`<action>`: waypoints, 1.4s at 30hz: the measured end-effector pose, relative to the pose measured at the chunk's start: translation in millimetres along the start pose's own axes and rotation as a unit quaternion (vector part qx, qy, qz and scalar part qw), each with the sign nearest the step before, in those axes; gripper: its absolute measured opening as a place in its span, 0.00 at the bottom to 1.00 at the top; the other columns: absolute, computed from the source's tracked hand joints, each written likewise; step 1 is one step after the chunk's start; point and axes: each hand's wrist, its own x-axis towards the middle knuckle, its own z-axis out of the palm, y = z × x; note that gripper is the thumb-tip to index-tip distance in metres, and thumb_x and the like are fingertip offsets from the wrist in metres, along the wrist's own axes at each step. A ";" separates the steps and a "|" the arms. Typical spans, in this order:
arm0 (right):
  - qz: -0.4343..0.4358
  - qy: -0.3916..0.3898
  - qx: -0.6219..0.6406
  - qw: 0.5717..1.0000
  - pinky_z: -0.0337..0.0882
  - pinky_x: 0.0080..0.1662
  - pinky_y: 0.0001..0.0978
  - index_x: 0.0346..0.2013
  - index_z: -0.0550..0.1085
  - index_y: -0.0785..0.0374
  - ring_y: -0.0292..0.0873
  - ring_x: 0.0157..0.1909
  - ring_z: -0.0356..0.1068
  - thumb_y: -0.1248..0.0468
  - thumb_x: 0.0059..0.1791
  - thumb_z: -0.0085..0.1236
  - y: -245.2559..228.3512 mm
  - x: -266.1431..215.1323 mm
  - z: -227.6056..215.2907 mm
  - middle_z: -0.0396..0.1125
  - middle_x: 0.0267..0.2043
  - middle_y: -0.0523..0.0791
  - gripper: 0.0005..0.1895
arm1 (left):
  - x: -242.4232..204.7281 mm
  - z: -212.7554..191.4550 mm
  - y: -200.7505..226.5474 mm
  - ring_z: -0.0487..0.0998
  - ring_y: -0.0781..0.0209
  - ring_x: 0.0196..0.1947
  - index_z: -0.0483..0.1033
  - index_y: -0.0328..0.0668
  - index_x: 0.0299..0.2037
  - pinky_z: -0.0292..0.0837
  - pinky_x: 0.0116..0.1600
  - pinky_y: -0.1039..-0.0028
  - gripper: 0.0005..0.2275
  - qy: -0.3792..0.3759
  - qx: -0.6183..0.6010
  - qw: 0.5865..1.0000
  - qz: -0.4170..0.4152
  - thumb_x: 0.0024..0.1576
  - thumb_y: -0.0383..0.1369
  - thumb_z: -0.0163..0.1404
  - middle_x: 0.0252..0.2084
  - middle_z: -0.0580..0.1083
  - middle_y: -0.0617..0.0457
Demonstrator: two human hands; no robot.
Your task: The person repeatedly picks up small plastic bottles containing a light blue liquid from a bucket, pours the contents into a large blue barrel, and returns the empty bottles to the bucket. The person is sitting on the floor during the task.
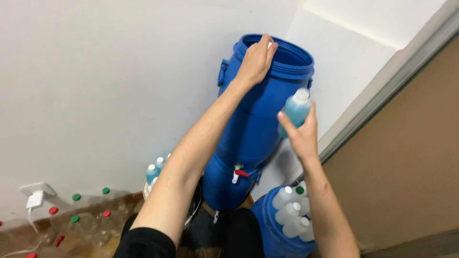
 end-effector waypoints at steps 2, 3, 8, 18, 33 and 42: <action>-0.021 0.017 -0.031 0.999 0.65 0.55 0.50 0.53 0.66 0.65 0.52 0.50 0.67 0.57 0.47 0.72 1.6 39.9 -15.0 0.67 0.46 0.54 0.28 | -5.0 -1.0 8.5 0.77 0.30 0.38 0.63 0.42 0.42 0.71 0.46 0.47 0.15 0.031 -0.001 0.999 0.020 0.68 0.45 0.33 0.31 0.75 0.36; -0.038 0.031 -0.060 0.997 0.64 0.55 0.51 0.53 0.65 0.64 0.54 0.52 0.66 0.56 0.49 0.72 2.8 59.5 -21.5 0.65 0.47 0.55 0.29 | -8.0 -2.2 11.4 0.79 0.38 0.32 0.63 0.45 0.39 0.72 0.43 0.52 0.12 0.061 0.001 0.998 0.034 0.68 0.41 0.32 0.25 0.77 0.47; -0.038 0.022 -0.228 0.973 0.66 0.53 0.64 0.56 0.64 0.61 0.72 0.55 0.68 0.52 0.48 0.73 6.6 155.8 -50.4 0.69 0.51 0.62 0.32 | -0.9 21.1 -13.4 0.78 0.32 0.32 0.65 0.46 0.33 0.71 0.45 0.50 0.14 0.088 0.064 0.994 -0.021 0.66 0.44 0.35 0.19 0.71 0.38; -0.053 -0.092 -0.502 0.859 0.67 0.52 0.66 0.60 0.70 0.63 0.68 0.56 0.71 0.54 0.44 0.69 46.4 238.5 -55.4 0.71 0.52 0.59 0.33 | 0.9 24.1 -26.6 0.80 0.35 0.31 0.68 0.48 0.31 0.73 0.47 0.53 0.16 0.073 0.052 0.995 -0.053 0.66 0.48 0.40 0.18 0.73 0.42; -0.040 -0.117 -0.586 0.801 0.68 0.48 0.62 0.60 0.72 0.58 0.63 0.54 0.73 0.52 0.45 0.67 86.9 269.0 -58.8 0.73 0.52 0.55 0.31 | -13.0 33.4 -14.6 0.81 0.55 0.26 0.67 0.50 0.30 0.72 0.48 0.68 0.12 0.119 0.140 0.983 -0.004 0.65 0.41 0.43 0.17 0.72 0.53; -0.074 -0.116 -0.597 0.790 0.66 0.47 0.64 0.61 0.72 0.60 0.64 0.52 0.72 0.56 0.44 0.66 82.8 271.6 -57.4 0.73 0.51 0.57 0.31 | -16.5 35.1 -9.3 0.79 0.59 0.28 0.66 0.51 0.29 0.73 0.49 0.69 0.11 0.157 0.157 0.975 0.012 0.64 0.39 0.45 0.18 0.70 0.56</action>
